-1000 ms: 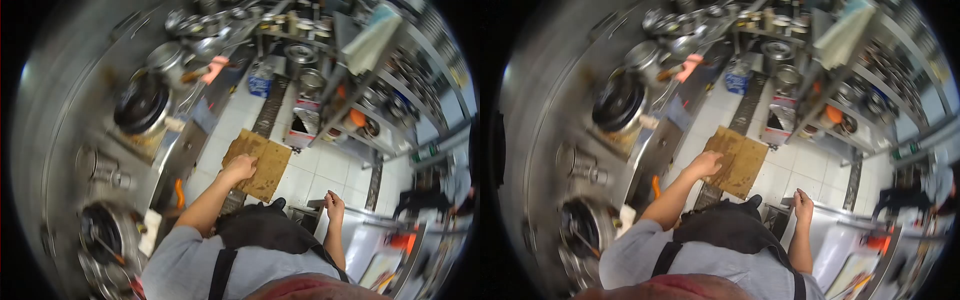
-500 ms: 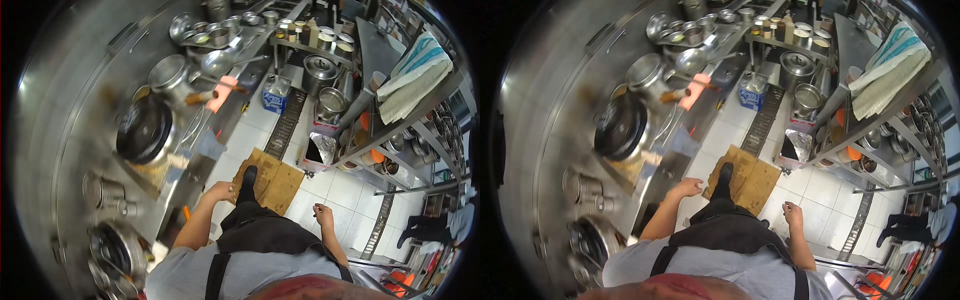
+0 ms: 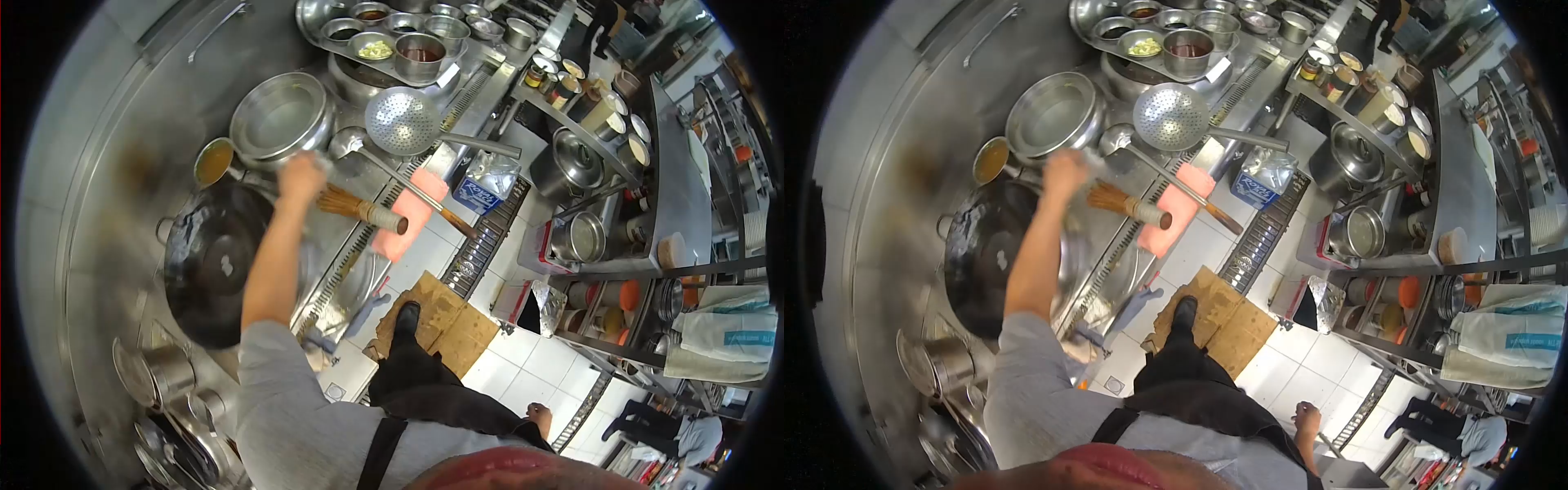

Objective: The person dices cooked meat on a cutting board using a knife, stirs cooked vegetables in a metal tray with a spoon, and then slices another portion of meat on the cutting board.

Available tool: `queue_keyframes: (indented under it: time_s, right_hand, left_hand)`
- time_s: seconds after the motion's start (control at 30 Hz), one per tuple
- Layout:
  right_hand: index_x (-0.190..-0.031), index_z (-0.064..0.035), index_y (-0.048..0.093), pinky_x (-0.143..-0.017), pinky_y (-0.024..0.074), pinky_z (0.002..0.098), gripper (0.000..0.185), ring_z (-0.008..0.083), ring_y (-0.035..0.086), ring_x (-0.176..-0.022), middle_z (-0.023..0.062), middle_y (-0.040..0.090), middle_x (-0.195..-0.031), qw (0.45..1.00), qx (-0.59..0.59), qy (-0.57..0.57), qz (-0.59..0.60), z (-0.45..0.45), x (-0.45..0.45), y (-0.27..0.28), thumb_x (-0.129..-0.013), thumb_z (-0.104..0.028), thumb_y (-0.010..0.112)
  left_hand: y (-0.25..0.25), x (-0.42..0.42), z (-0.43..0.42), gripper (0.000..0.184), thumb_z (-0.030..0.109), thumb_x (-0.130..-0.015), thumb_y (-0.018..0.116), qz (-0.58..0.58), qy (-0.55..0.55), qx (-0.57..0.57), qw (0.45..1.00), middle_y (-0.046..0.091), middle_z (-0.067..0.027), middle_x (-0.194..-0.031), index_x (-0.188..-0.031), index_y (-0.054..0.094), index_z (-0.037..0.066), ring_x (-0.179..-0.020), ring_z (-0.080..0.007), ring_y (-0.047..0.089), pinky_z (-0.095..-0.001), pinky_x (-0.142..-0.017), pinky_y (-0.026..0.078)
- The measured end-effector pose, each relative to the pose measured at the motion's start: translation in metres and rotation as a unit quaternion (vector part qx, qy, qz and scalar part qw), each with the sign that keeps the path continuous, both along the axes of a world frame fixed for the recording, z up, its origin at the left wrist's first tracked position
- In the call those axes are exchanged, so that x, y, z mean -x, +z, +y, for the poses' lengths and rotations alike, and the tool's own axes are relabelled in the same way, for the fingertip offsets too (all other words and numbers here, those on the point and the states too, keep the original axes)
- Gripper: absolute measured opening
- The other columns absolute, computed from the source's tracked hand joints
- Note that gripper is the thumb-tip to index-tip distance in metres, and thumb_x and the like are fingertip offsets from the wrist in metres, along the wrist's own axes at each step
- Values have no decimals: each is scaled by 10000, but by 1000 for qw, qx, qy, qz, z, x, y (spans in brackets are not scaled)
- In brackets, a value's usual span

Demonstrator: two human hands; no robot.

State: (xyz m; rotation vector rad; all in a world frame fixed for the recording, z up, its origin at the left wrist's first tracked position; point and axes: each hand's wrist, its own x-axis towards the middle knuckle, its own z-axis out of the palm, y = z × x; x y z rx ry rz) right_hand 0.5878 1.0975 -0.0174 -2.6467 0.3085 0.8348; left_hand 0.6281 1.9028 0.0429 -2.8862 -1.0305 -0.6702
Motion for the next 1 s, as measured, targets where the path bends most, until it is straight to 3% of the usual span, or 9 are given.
queue_keyframes:
  time_s: [0.1, 0.13, 0.23, 0.4, 0.67, 0.77, 0.83, 0.9, 1.0]
  right_hand:
    - [-966, -9, 719, -646, 565, 345, 293, 220, 716, -632, 172, 708, -735, 999, 34, -21, 18, -1, -10, -8, -865, -263, 613]
    - [-958, 4, 718, -620, 561, 337, 287, 209, 708, -604, 166, 705, -717, 997, 68, 45, -10, -14, -19, -20, -867, -248, 617]
    - [-978, 6, 715, -611, 563, 338, 288, 219, 701, -578, 166, 702, -704, 996, 80, -9, -37, 21, -41, 4, -875, -249, 628]
    - [-1068, -68, 713, -757, 559, 382, 295, 267, 711, -724, 176, 711, -787, 997, 64, -37, -36, 79, -64, 46, -865, -266, 634]
    - [-1022, -84, 737, -856, 539, 418, 299, 348, 684, -891, 200, 706, -894, 996, 46, -78, -23, 53, -44, 16, -827, -286, 635]
    - [-991, -100, 746, -862, 535, 428, 277, 366, 674, -899, 200, 703, -912, 994, 45, -101, -22, 51, -44, 10, -823, -296, 644]
    - [-962, -98, 750, -862, 533, 430, 260, 367, 671, -899, 195, 702, -924, 997, 40, -51, -32, 42, -43, -5, -824, -292, 645]
    - [-967, -79, 746, -791, 551, 395, 276, 306, 684, -761, 157, 697, -788, 996, 28, -39, -79, 12, -40, -32, -835, -285, 618]
    - [-942, -65, 745, -730, 566, 361, 285, 265, 693, -634, 124, 691, -656, 991, 19, -73, -107, -5, -12, -46, -841, -285, 595]
  left_hand:
    - [-7, -6, 118, 220, 241, -828, 580, 183, 241, -7, 953, 696, -105, -1000, -855, 751, 106, -907, -305, 668, -476, -772, 537]
    - [-68, 7, 189, 249, 268, -862, 568, 179, 285, -55, 940, 686, -100, -1059, -889, 767, 122, -988, -326, 633, -541, -786, 519]
    - [-68, -19, 195, 407, 372, -963, 412, 258, 387, 5, 885, 430, -108, -1443, -1245, 634, 179, -1277, -374, 395, -703, -947, 340]
    - [-55, -76, 217, 282, 299, -912, 516, 242, 255, 103, 931, 580, -86, -1278, -1085, 707, 187, -1221, -298, 496, -699, -978, 318]
    - [73, -107, 139, 145, -10, -738, 626, -189, -82, 76, 976, 667, -91, -952, -839, 674, 82, -1012, -313, 595, -416, -891, 465]
    - [85, -121, 70, 95, 96, -744, 674, -103, -197, 188, 957, 691, -96, -975, -834, 703, 89, -1010, -316, 617, -425, -913, 468]
    - [101, -123, -12, 244, 301, -855, 663, 332, -212, -6, 919, 706, -123, -1005, -940, 745, 87, -980, -340, 643, -442, -879, 490]
    - [125, -157, -42, 285, 312, -898, 627, 373, -227, -7, 900, 702, -107, -879, -865, 720, 45, -823, -304, 663, -418, -773, 518]
    - [145, -183, -68, 233, 230, -931, 616, -13, -257, 414, 873, 660, -44, -797, -1020, 653, 18, -667, -147, 591, -320, -663, 512]
